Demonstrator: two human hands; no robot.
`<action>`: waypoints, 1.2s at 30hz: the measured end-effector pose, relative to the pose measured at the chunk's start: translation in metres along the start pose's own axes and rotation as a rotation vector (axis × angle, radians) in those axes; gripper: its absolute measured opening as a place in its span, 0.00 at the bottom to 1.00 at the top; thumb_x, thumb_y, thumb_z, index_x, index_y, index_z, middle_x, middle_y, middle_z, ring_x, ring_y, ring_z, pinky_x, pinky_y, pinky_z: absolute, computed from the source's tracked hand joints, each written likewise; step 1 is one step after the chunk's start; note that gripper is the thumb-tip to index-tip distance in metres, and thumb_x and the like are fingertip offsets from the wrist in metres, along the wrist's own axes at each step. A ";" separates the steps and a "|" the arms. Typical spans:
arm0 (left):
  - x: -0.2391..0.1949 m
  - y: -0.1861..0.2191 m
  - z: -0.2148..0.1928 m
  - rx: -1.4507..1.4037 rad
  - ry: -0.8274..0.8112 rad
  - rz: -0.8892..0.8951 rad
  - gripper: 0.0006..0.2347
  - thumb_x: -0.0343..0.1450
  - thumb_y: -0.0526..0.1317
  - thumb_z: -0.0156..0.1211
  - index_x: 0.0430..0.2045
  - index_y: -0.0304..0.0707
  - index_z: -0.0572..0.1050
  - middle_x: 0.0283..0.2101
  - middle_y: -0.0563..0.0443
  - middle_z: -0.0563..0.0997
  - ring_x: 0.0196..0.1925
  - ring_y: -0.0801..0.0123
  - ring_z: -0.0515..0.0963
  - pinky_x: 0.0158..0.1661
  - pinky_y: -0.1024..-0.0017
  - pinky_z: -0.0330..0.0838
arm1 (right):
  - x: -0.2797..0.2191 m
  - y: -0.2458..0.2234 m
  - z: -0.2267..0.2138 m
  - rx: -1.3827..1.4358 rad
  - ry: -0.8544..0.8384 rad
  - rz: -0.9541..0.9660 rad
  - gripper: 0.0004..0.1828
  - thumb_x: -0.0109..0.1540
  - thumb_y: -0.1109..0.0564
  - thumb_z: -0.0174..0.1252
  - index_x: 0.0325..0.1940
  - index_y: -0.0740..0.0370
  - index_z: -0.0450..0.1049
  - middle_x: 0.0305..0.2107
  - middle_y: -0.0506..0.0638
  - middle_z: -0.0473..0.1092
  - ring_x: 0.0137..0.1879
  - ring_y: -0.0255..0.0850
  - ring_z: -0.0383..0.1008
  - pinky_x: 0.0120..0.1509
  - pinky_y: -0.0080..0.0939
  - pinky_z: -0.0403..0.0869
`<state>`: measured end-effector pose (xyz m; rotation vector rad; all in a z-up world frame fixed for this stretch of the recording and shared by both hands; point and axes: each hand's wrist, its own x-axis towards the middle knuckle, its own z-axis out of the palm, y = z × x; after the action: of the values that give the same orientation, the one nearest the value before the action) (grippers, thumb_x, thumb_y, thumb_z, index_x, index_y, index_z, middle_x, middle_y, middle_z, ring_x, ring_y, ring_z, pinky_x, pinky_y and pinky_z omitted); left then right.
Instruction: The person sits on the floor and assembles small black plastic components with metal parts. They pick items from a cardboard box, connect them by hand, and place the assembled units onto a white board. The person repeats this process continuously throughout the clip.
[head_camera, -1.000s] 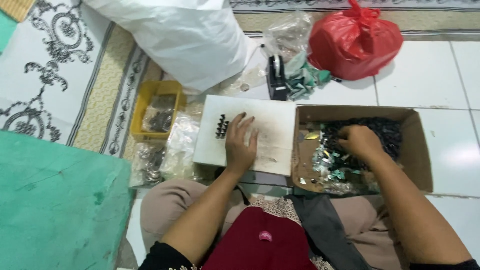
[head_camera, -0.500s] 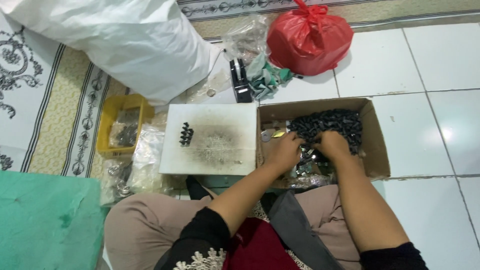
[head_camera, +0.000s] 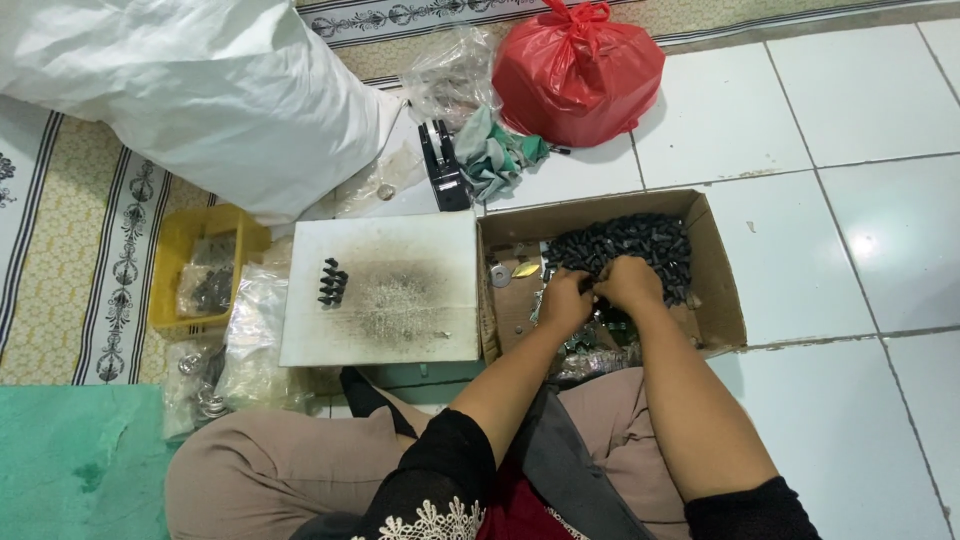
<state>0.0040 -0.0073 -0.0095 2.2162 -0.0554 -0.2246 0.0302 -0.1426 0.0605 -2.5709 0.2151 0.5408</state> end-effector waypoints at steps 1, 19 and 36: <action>0.006 -0.008 0.007 -0.001 0.000 0.000 0.14 0.68 0.36 0.62 0.48 0.32 0.79 0.46 0.36 0.78 0.53 0.44 0.80 0.53 0.59 0.76 | 0.008 0.010 0.003 -0.001 -0.001 0.001 0.17 0.57 0.53 0.70 0.46 0.64 0.84 0.39 0.64 0.80 0.49 0.58 0.81 0.51 0.56 0.80; -0.037 0.038 -0.094 -0.756 0.236 -0.228 0.10 0.69 0.38 0.69 0.43 0.35 0.82 0.40 0.35 0.85 0.41 0.56 0.86 0.37 0.67 0.83 | -0.039 -0.042 -0.007 0.959 -0.067 0.011 0.22 0.57 0.60 0.74 0.51 0.76 0.77 0.39 0.67 0.77 0.44 0.50 0.80 0.48 0.50 0.80; -0.102 -0.002 -0.213 -0.590 0.170 0.032 0.06 0.68 0.27 0.68 0.37 0.29 0.83 0.34 0.33 0.85 0.35 0.60 0.86 0.35 0.71 0.83 | -0.071 -0.128 0.011 0.730 -0.076 -0.441 0.06 0.60 0.63 0.65 0.39 0.70 0.81 0.26 0.58 0.75 0.35 0.41 0.74 0.37 0.39 0.75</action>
<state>-0.0574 0.1729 0.1296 1.6369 0.0622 -0.0241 -0.0057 -0.0234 0.1375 -1.8033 -0.1599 0.3103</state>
